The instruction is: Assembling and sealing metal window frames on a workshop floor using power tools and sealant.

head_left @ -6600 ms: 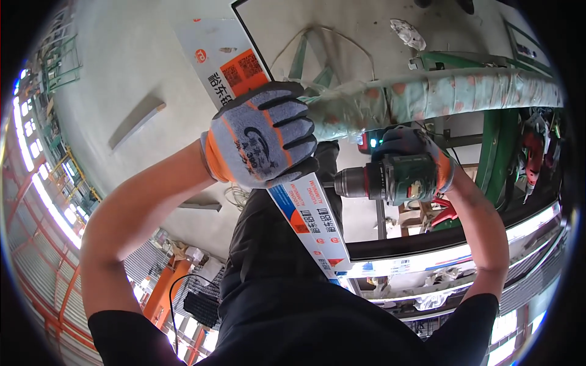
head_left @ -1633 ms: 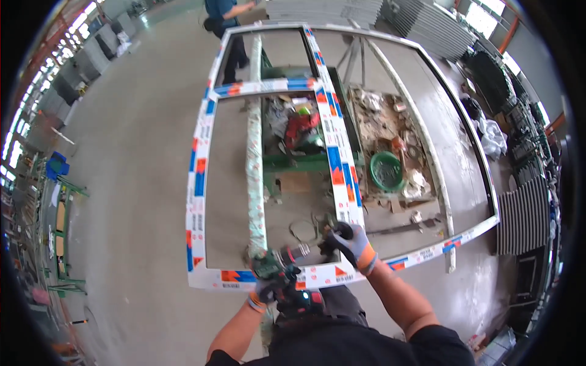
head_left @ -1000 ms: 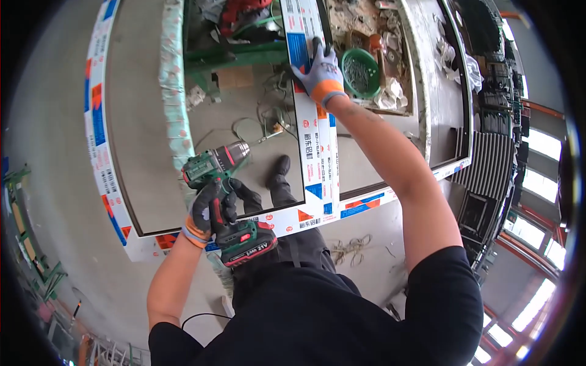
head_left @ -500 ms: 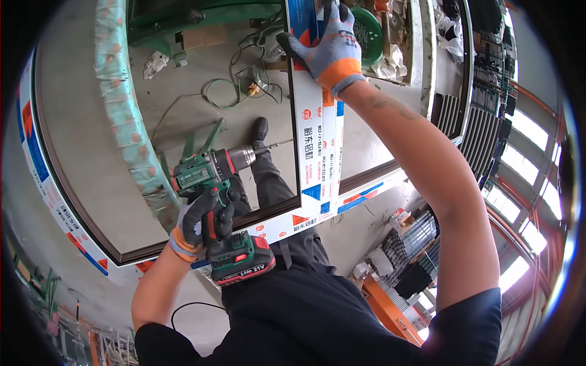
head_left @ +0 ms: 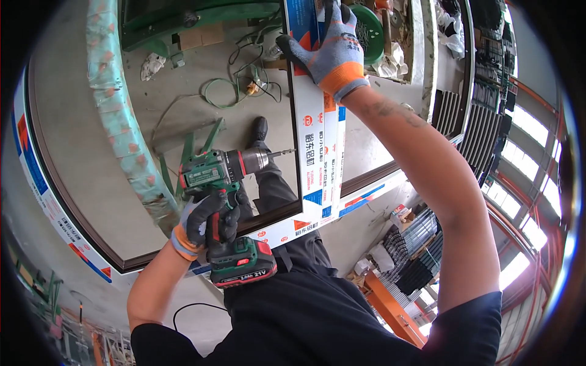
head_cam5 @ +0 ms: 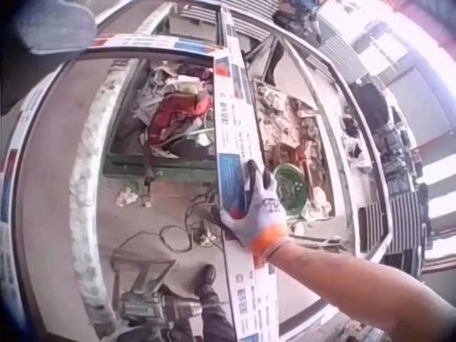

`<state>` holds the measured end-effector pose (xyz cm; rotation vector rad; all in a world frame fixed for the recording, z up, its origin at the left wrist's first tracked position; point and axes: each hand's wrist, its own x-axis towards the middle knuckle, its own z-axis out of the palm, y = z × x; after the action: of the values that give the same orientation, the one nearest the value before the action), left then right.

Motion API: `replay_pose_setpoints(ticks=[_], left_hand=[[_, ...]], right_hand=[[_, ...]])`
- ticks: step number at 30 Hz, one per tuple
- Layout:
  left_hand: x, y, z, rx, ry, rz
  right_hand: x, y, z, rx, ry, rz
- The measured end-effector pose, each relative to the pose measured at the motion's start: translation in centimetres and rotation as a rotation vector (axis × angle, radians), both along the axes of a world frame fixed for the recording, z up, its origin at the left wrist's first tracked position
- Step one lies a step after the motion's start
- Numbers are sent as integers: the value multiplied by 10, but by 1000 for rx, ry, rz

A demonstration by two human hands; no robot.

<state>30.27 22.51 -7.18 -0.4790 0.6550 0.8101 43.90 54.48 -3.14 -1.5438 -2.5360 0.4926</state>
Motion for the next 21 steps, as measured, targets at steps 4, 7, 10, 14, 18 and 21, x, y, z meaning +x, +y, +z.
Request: replay_pose_setpoints(ticks=[4,7,10,14,18,21], left_hand=[[-2,5,3,106,92,-112],[-1,3,3,99,106,-126],[4,-1,-1,109,154,-127],[5,-1,6,5,15,7],[11,-2,9,46,56,31],[12,-3,7,35,28,46]], right_hand=[[0,0,1,-8,-9,-17],[0,0,2,-26,10,-21],[1,1,0,1,-5,0],[0,0,-4,50,-37,9],[-2,-1,4,-65,-35,-52],[1,0,0,35,20,21]])
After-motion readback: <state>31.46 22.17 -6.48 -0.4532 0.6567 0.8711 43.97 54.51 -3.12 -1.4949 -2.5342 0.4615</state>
